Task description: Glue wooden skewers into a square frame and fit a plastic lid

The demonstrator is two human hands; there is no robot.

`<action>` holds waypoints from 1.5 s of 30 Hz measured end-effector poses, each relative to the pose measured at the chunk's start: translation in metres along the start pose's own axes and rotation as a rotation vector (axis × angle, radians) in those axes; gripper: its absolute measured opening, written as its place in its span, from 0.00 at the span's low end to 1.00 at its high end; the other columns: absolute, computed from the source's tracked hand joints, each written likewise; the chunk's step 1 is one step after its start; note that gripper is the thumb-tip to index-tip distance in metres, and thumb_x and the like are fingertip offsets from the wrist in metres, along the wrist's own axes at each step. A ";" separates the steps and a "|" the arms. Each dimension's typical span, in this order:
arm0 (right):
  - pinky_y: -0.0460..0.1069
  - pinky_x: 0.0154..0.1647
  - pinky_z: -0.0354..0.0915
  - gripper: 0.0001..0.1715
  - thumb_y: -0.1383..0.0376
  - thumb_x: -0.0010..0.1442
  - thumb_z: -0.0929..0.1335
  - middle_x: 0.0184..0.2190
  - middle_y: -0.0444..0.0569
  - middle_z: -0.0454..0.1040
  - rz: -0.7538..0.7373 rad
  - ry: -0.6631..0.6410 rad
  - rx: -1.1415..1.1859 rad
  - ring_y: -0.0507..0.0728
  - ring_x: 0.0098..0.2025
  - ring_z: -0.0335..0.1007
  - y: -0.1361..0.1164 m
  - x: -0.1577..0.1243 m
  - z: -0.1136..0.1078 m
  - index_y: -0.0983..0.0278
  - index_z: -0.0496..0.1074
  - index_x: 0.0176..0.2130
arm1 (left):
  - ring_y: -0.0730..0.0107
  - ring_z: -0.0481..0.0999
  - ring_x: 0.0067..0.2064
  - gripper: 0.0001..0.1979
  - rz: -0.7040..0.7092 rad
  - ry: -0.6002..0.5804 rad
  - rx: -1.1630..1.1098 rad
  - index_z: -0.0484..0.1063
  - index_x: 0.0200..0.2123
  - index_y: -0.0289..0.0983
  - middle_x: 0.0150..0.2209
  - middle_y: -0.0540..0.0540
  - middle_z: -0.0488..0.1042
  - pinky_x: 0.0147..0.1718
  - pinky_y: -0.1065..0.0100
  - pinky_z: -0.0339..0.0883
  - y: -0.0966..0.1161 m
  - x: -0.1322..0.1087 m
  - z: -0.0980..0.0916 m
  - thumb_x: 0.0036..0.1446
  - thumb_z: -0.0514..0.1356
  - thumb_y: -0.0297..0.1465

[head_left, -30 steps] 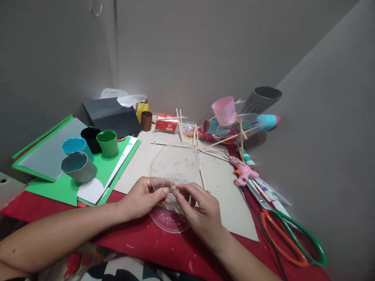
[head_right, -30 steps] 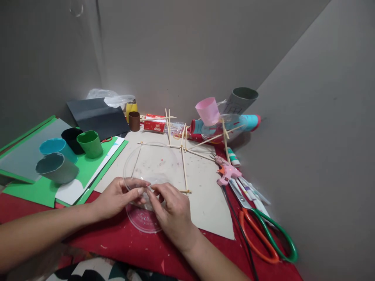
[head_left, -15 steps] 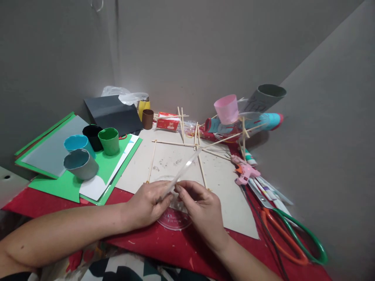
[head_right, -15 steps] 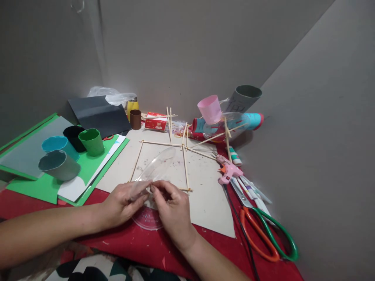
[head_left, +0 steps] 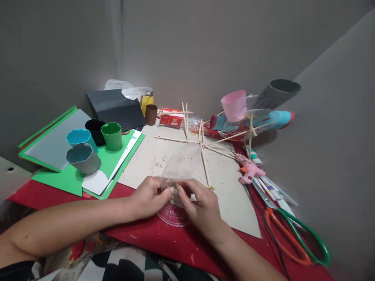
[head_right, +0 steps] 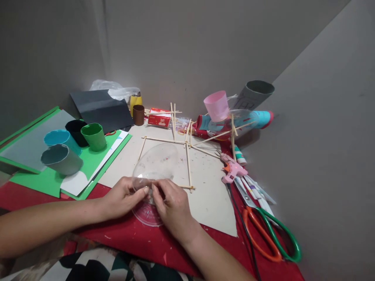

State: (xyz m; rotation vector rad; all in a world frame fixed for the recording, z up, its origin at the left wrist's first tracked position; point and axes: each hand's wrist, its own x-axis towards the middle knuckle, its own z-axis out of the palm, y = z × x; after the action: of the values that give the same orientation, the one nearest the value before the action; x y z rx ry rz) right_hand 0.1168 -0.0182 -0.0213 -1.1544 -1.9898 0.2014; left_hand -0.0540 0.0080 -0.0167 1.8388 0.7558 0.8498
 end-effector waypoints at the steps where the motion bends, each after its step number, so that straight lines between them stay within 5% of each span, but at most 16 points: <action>1: 0.46 0.31 0.62 0.05 0.71 0.63 0.64 0.28 0.47 0.72 -0.001 -0.010 -0.004 0.53 0.29 0.68 0.000 0.000 0.000 0.64 0.69 0.35 | 0.73 0.71 0.30 0.13 -0.016 -0.018 -0.041 0.73 0.29 0.32 0.27 0.49 0.72 0.32 0.72 0.65 0.000 0.001 0.000 0.61 0.50 0.27; 17: 0.43 0.16 0.52 0.10 0.60 0.59 0.66 0.18 0.37 0.59 0.671 -0.055 0.640 0.48 0.17 0.51 -0.007 0.005 0.004 0.63 0.65 0.30 | 0.71 0.73 0.34 0.11 0.325 0.100 0.330 0.72 0.35 0.35 0.31 0.47 0.74 0.36 0.70 0.67 -0.011 -0.002 0.002 0.63 0.50 0.26; 24: 0.44 0.25 0.58 0.08 0.66 0.63 0.61 0.22 0.42 0.66 0.224 -0.097 0.110 0.50 0.23 0.62 0.000 0.001 0.002 0.63 0.65 0.32 | 0.69 0.75 0.37 0.09 0.327 0.090 0.354 0.70 0.39 0.35 0.35 0.45 0.75 0.38 0.68 0.69 -0.010 -0.003 0.001 0.63 0.50 0.26; 30: 0.45 0.25 0.58 0.11 0.68 0.65 0.59 0.22 0.45 0.70 0.006 -0.132 -0.123 0.52 0.22 0.66 0.007 -0.005 0.005 0.64 0.67 0.33 | 0.70 0.73 0.34 0.08 0.328 0.056 0.383 0.69 0.38 0.35 0.32 0.46 0.74 0.34 0.70 0.67 -0.011 -0.003 0.001 0.62 0.50 0.25; 38: 0.46 0.25 0.54 0.15 0.66 0.64 0.61 0.19 0.44 0.69 -0.110 -0.142 -0.319 0.52 0.21 0.65 0.002 -0.001 -0.001 0.63 0.66 0.26 | 0.71 0.71 0.30 0.10 0.186 -0.015 0.336 0.68 0.31 0.36 0.28 0.48 0.72 0.32 0.71 0.64 -0.004 -0.003 -0.001 0.62 0.49 0.27; 45: 0.46 0.25 0.50 0.16 0.65 0.63 0.61 0.18 0.43 0.69 -0.039 -0.133 -0.405 0.50 0.20 0.63 -0.006 0.002 -0.002 0.62 0.64 0.24 | 0.74 0.70 0.27 0.16 -0.009 -0.034 -0.084 0.67 0.25 0.34 0.24 0.49 0.70 0.30 0.72 0.65 0.005 0.000 -0.002 0.63 0.48 0.31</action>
State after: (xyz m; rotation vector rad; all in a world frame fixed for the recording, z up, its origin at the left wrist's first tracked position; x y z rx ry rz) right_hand 0.1142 -0.0203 -0.0156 -1.3798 -2.2343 -0.1583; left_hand -0.0550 0.0068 -0.0117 1.7698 0.6966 0.8300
